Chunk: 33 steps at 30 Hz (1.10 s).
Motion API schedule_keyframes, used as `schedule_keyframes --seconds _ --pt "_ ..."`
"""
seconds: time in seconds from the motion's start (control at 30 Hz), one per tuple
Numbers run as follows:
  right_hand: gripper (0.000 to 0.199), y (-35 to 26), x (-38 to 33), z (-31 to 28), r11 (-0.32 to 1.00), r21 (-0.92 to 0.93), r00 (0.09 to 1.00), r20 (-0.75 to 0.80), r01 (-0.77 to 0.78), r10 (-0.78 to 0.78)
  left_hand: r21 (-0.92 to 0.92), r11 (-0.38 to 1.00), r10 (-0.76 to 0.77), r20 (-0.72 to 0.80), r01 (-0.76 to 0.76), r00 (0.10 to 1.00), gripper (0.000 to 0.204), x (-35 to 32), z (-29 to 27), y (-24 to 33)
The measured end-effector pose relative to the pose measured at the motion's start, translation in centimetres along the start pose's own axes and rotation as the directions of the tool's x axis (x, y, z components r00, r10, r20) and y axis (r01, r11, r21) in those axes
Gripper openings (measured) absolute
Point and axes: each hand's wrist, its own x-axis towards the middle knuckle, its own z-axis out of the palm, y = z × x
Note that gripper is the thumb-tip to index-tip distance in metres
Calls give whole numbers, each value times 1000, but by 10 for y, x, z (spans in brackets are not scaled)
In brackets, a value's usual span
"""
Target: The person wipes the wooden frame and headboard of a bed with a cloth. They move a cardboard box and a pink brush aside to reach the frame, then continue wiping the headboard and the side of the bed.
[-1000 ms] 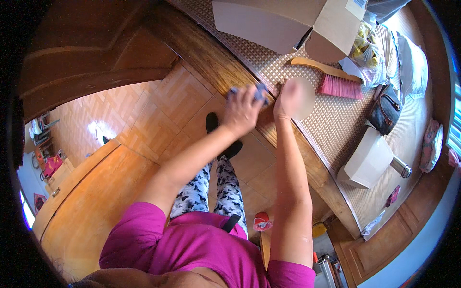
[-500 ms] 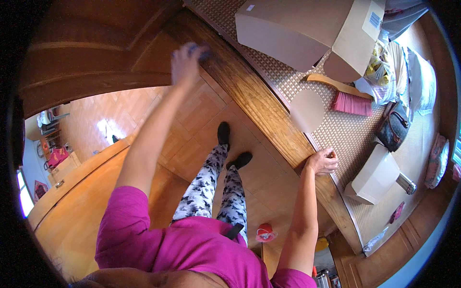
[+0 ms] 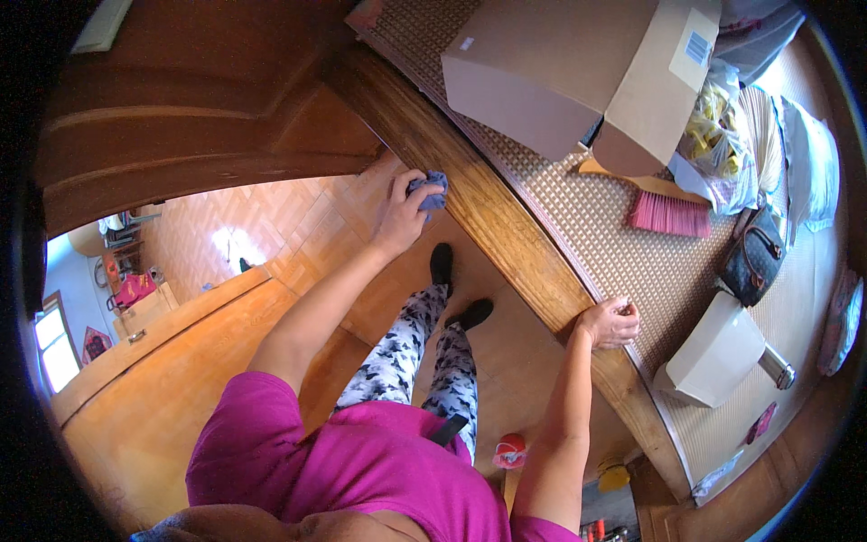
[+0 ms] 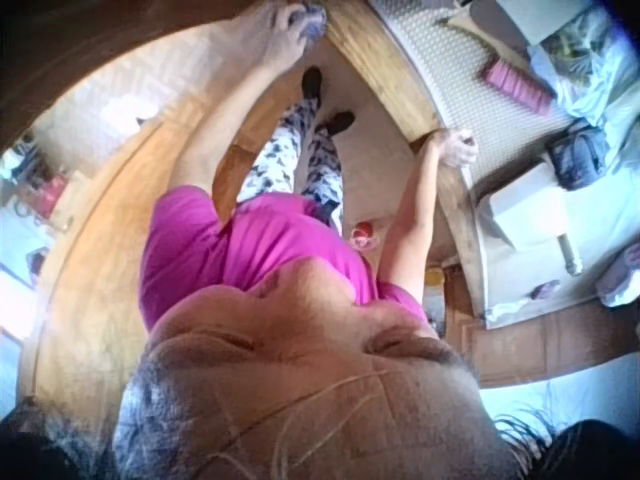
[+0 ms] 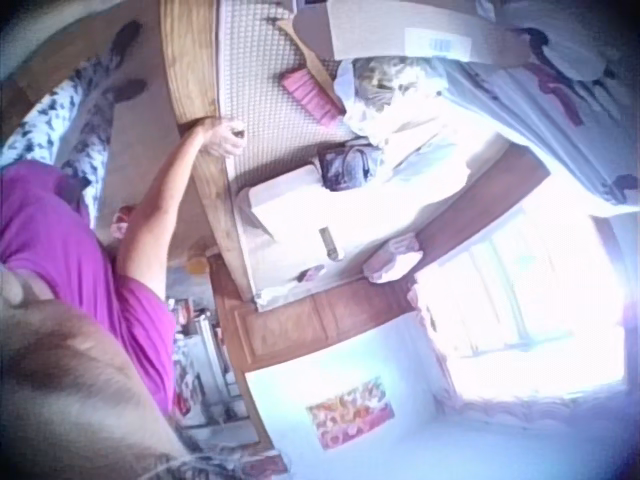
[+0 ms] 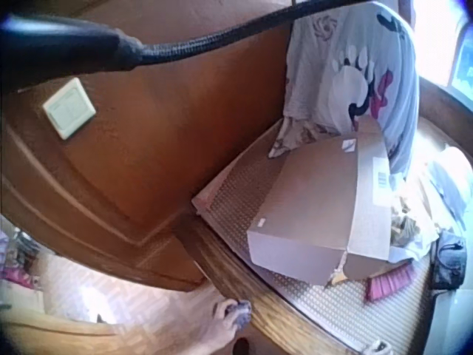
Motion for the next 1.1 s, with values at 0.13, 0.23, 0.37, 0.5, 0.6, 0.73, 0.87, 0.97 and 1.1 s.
schedule_keyframes --seconds 0.13,0.23,0.37,0.5,0.6,0.73,0.87,0.97,1.1 --pt "36 5 2 6 1000 -17 1000 -20 -3 3 -234 956 -230 -231 175 945 31 17 -22 -3" --pt "36 4 3 4 999 -40 1000 -13 0 -1 -457 814 -547 -393 359 739 46 44 -31 -4" --pt "37 -10 -7 -8 999 -26 999 28 -26 27 77 909 -349 -396 409 849 66 34 2 21" --pt "38 -4 -2 -7 998 -51 999 22 -42 43 10 917 -355 -436 399 827 54 46 11 20" --pt "38 -1 -2 -3 998 -49 999 28 -43 45 1 916 -352 -481 401 803 39 79 -6 -4" --pt "37 2 -1 -2 997 -71 998 40 -36 39 162 856 -337 -546 491 767 33 134 -31 -66" --pt "37 5 2 2 999 -38 999 42 -19 21 713 641 -29 -347 284 937 34 190 -80 -119" --pt "35 1 0 -2 1000 -17 999 33 -8 9 789 589 -155 -104 176 982 34 218 -108 -112" --pt "36 4 1 -3 1000 -13 1000 18 -1 1 715 674 -72 -187 186 980 35 210 -98 -134"
